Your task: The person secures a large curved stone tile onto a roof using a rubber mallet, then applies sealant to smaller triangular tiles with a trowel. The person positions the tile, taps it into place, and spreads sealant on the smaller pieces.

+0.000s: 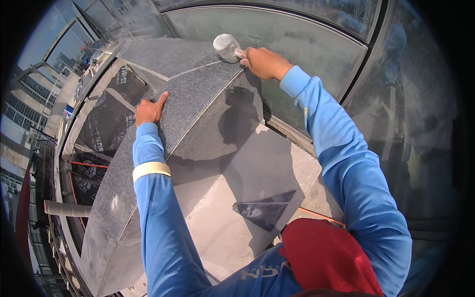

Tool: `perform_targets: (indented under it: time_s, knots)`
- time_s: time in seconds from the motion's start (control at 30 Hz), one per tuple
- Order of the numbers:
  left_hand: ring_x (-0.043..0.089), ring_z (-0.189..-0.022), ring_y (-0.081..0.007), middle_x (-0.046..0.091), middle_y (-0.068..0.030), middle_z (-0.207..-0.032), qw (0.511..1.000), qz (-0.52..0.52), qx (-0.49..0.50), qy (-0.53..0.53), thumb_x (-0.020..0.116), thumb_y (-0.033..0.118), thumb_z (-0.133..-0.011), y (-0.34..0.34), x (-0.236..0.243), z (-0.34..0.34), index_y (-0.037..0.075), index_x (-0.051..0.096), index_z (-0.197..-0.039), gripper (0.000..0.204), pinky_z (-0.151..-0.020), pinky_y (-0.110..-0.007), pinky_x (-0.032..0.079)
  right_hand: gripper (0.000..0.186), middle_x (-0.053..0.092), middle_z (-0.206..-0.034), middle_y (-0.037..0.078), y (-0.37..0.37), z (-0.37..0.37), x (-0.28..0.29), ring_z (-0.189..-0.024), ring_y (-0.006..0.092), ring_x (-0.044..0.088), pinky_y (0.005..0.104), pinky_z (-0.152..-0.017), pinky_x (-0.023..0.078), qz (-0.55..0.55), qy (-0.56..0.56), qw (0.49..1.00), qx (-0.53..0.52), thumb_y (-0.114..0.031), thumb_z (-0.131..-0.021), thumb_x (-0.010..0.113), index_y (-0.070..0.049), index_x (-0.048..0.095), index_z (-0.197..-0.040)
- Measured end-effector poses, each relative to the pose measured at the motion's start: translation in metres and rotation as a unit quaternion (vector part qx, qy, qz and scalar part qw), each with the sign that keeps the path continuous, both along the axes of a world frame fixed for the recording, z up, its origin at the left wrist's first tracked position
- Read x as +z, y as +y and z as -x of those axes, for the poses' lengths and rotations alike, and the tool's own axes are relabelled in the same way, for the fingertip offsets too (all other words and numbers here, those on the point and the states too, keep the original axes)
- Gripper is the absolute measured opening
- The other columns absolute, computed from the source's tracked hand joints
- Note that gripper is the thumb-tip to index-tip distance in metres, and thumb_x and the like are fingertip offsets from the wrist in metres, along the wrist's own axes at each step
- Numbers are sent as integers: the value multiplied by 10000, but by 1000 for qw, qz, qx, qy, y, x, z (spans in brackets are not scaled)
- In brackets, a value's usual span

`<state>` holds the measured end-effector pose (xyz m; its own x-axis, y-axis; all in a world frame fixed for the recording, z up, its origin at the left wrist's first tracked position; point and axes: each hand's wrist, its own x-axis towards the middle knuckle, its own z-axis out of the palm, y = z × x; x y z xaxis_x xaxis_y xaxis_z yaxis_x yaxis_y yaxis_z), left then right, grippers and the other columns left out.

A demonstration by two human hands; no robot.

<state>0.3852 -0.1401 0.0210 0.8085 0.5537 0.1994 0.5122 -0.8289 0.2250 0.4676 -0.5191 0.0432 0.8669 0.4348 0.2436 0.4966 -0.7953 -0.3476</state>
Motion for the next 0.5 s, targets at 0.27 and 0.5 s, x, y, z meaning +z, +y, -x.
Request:
perform_targets:
  time_s: [0.27, 0.5]
  knots:
    - [590, -1283, -426, 630, -300, -1330, 1000, -5, 2, 11, 581, 841, -787, 0, 0, -1, -18, 648, -1337, 1021, -1106, -471, 441, 380, 711, -1088, 245, 1, 7, 14, -1010, 444, 686, 537, -861, 532, 22, 14, 1000, -7, -332, -1063, 512, 7, 565, -1226]
    - [593, -1280, -427, 618, -296, -1349, 1000, 9, -8, 10, 593, 842, -783, -1, 3, 1, -52, 633, -1330, 1049, -1087, -473, 462, 364, 714, -1054, 234, 6, 12, 11, -1004, 440, 686, 538, -861, 531, 15, 7, 1000, -5, -333, -1063, 514, 5, 572, -1184]
